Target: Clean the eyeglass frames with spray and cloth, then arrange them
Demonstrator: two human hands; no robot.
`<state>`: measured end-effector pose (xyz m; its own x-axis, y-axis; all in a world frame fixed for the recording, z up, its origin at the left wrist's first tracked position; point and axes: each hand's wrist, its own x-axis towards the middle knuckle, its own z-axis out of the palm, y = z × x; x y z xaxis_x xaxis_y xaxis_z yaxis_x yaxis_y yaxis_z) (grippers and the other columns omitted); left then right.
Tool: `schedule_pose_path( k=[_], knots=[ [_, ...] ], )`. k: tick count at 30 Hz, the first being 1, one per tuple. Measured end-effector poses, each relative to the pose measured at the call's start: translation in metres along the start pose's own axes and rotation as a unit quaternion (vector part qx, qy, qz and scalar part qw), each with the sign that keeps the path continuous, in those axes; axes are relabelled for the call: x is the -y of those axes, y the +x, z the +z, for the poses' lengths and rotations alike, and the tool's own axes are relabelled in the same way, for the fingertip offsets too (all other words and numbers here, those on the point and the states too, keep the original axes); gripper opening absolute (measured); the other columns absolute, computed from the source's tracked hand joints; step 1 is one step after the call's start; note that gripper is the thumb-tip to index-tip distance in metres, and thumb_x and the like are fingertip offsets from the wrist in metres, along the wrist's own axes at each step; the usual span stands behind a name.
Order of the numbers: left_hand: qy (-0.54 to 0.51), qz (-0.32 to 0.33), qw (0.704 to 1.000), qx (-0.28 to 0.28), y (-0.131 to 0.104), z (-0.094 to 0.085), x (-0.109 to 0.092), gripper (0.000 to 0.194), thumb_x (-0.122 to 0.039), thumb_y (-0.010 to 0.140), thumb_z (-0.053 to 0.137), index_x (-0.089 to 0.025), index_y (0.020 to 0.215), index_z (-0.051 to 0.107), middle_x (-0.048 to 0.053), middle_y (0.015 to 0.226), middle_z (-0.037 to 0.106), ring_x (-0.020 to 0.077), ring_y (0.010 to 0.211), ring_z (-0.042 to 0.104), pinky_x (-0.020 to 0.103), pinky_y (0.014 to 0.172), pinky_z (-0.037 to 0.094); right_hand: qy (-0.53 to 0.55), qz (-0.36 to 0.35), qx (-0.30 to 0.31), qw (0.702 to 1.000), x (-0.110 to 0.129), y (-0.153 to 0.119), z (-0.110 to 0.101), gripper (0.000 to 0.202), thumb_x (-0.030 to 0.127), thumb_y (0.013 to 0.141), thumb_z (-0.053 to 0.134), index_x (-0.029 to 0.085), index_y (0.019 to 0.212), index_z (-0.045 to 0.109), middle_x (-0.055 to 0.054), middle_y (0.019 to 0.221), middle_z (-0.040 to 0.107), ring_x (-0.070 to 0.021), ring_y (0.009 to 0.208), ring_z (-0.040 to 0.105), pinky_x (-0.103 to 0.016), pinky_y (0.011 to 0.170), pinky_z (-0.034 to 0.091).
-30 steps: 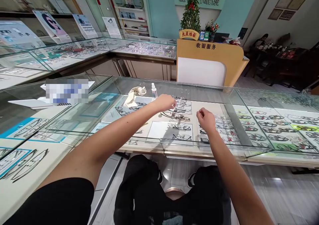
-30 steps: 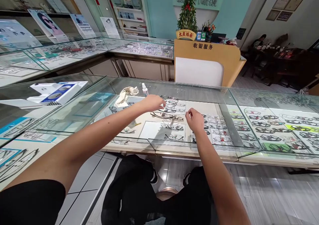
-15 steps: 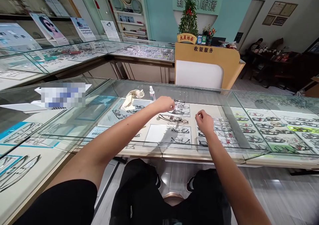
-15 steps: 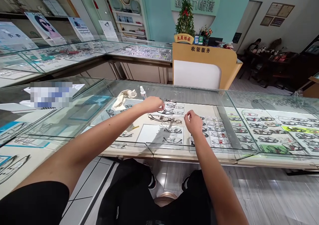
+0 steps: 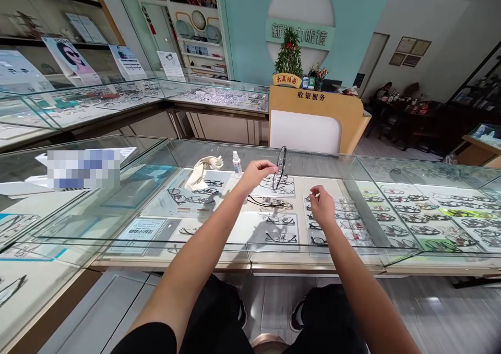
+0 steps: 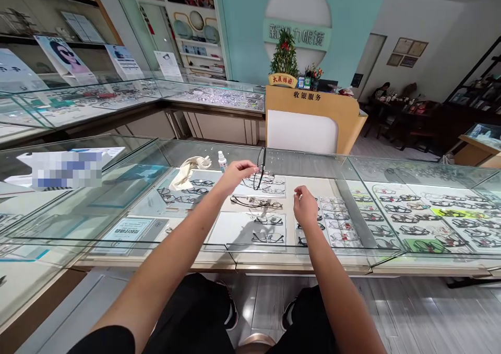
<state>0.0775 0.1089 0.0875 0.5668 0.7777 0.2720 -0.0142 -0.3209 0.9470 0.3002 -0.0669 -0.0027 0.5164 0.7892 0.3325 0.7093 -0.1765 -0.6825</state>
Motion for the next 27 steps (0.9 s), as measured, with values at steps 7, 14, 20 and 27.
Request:
schedule_pose_path(
  k=[7, 14, 20, 27],
  knots=[
    [-0.116, -0.023, 0.987, -0.105, 0.004, 0.002, 0.024, 0.049, -0.063, 0.065, 0.09, -0.02, 0.086, 0.079, 0.007, 0.096, 0.08, 0.0213, 0.094, 0.068, 0.033, 0.085, 0.053, 0.018, -0.003, 0.003, 1.0, 0.017, 0.002, 0.002, 0.018, 0.04, 0.095, 0.054, 0.026, 0.103, 0.061, -0.004, 0.092, 0.073, -0.0192, 0.064, 0.055, -0.032, 0.065, 0.037],
    [-0.139, -0.002, 0.987, -0.08, -0.002, 0.004, 0.02, 0.046, -0.057, 0.069, 0.092, -0.019, 0.091, 0.08, 0.01, 0.109, 0.083, 0.0275, 0.112, 0.073, 0.043, 0.108, 0.053, 0.213, -0.088, 0.031, 0.973, 0.08, 0.054, 0.022, 0.031, 0.05, 0.096, 0.059, 0.023, 0.106, 0.07, 0.005, 0.065, 0.048, -0.0163, 0.062, 0.043, -0.031, 0.064, 0.034],
    [-0.15, -0.011, 0.988, -0.038, -0.006, 0.012, 0.026, 0.043, -0.057, 0.075, 0.09, -0.021, 0.096, 0.082, 0.01, 0.111, 0.084, 0.0289, 0.115, 0.075, 0.045, 0.109, 0.054, 0.351, -0.053, 0.117, 0.927, 0.086, 0.073, 0.03, 0.041, 0.062, 0.086, 0.075, 0.022, 0.097, 0.078, 0.005, 0.063, 0.043, -0.0134, 0.061, 0.033, -0.03, 0.059, 0.027],
    [-0.137, -0.022, 0.99, -0.016, -0.012, 0.018, 0.027, 0.041, -0.056, 0.075, 0.091, -0.021, 0.094, 0.081, 0.01, 0.111, 0.083, 0.0287, 0.112, 0.076, 0.044, 0.103, 0.057, 0.376, -0.01, 0.122, 0.918, 0.08, 0.069, 0.025, 0.043, 0.065, 0.079, 0.081, 0.023, 0.089, 0.077, 0.005, 0.06, 0.041, -0.013, 0.061, 0.031, -0.029, 0.058, 0.027]
  ],
)
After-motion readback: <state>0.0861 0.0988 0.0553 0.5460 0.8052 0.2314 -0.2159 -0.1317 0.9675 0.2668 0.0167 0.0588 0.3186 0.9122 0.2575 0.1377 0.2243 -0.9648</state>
